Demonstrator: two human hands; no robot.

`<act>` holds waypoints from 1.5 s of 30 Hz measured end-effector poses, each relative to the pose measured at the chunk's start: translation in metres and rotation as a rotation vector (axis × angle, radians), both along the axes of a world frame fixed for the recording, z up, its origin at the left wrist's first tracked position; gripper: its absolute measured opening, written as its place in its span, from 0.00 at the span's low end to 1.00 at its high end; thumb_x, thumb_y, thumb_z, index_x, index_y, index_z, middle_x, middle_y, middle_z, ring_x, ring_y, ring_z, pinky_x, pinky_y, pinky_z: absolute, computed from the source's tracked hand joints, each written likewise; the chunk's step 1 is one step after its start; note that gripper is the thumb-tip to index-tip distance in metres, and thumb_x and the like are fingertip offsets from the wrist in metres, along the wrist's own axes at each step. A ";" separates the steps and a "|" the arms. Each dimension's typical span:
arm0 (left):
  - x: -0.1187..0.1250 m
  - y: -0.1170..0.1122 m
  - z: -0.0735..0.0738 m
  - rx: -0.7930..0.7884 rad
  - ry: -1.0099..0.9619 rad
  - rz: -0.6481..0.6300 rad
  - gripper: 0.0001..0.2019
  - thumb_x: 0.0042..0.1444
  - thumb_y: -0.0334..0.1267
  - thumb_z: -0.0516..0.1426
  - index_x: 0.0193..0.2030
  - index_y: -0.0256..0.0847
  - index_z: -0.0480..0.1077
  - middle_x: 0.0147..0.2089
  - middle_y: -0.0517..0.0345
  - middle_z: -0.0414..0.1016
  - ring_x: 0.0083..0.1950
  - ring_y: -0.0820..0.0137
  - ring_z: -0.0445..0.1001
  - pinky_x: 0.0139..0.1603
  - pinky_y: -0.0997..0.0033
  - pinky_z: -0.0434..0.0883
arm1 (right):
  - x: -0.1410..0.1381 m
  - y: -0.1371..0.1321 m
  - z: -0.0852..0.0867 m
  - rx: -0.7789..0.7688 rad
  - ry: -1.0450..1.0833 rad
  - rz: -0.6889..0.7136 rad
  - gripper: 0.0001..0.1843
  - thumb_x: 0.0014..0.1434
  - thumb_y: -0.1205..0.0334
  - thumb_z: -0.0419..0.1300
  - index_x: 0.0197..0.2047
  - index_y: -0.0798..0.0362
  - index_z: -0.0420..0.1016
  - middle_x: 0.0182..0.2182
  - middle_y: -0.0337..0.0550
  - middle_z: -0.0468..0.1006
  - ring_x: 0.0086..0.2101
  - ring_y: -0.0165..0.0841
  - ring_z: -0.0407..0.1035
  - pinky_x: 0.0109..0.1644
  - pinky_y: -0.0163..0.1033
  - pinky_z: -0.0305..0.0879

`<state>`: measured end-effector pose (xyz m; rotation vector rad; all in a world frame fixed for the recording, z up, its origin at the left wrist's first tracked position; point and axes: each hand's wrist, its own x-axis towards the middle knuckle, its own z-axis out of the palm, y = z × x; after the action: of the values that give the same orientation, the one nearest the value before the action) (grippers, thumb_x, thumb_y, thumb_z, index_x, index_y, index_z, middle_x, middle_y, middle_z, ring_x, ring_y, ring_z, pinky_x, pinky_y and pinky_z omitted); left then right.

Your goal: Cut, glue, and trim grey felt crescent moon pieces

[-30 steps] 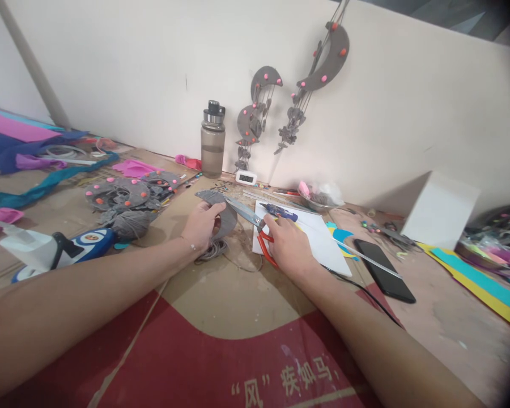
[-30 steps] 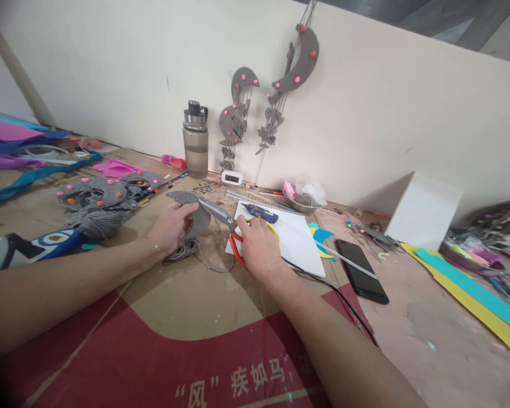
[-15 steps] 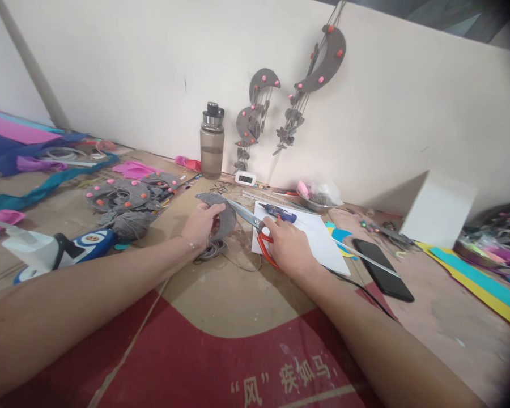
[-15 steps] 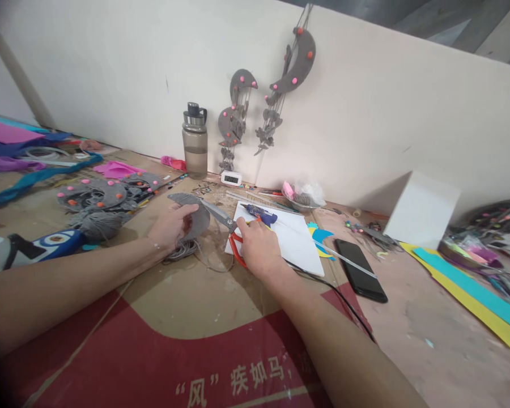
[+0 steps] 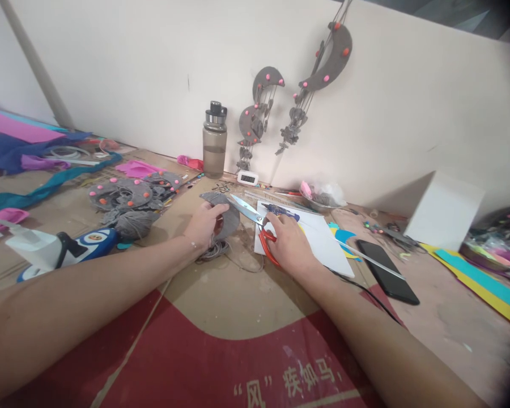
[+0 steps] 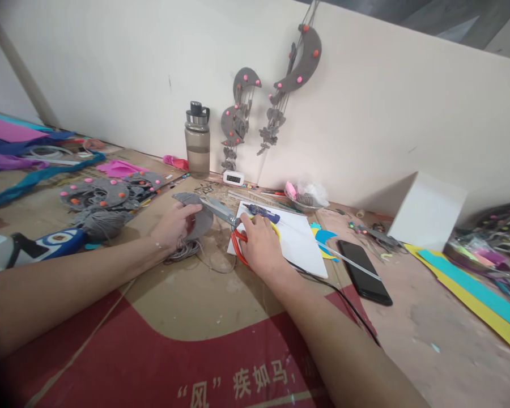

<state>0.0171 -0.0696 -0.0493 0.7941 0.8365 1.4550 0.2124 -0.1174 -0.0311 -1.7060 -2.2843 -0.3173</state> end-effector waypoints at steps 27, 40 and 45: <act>0.002 0.000 0.003 -0.004 -0.017 -0.139 0.05 0.36 0.30 0.61 0.25 0.36 0.72 0.21 0.60 0.73 0.24 0.70 0.72 0.28 0.71 0.70 | 0.002 0.001 -0.001 0.058 -0.113 -0.001 0.21 0.62 0.62 0.55 0.58 0.52 0.65 0.46 0.51 0.71 0.47 0.43 0.63 0.50 0.42 0.59; 0.002 0.002 0.006 -0.041 -0.043 -0.142 0.04 0.38 0.27 0.60 0.25 0.35 0.72 0.22 0.57 0.75 0.25 0.69 0.74 0.30 0.70 0.72 | 0.003 -0.003 0.002 0.044 -0.154 -0.018 0.24 0.60 0.65 0.57 0.60 0.51 0.63 0.46 0.50 0.73 0.48 0.42 0.64 0.49 0.41 0.59; 0.003 0.001 0.006 -0.025 -0.042 -0.142 0.03 0.36 0.28 0.60 0.23 0.36 0.71 0.21 0.58 0.74 0.23 0.70 0.73 0.28 0.71 0.71 | 0.002 -0.002 0.001 0.046 -0.110 -0.020 0.20 0.61 0.64 0.56 0.57 0.50 0.65 0.44 0.49 0.73 0.46 0.41 0.65 0.47 0.40 0.59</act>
<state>0.0201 -0.0689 -0.0430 0.7864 0.7501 1.3289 0.2146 -0.1197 -0.0305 -1.7295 -2.3187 -0.4754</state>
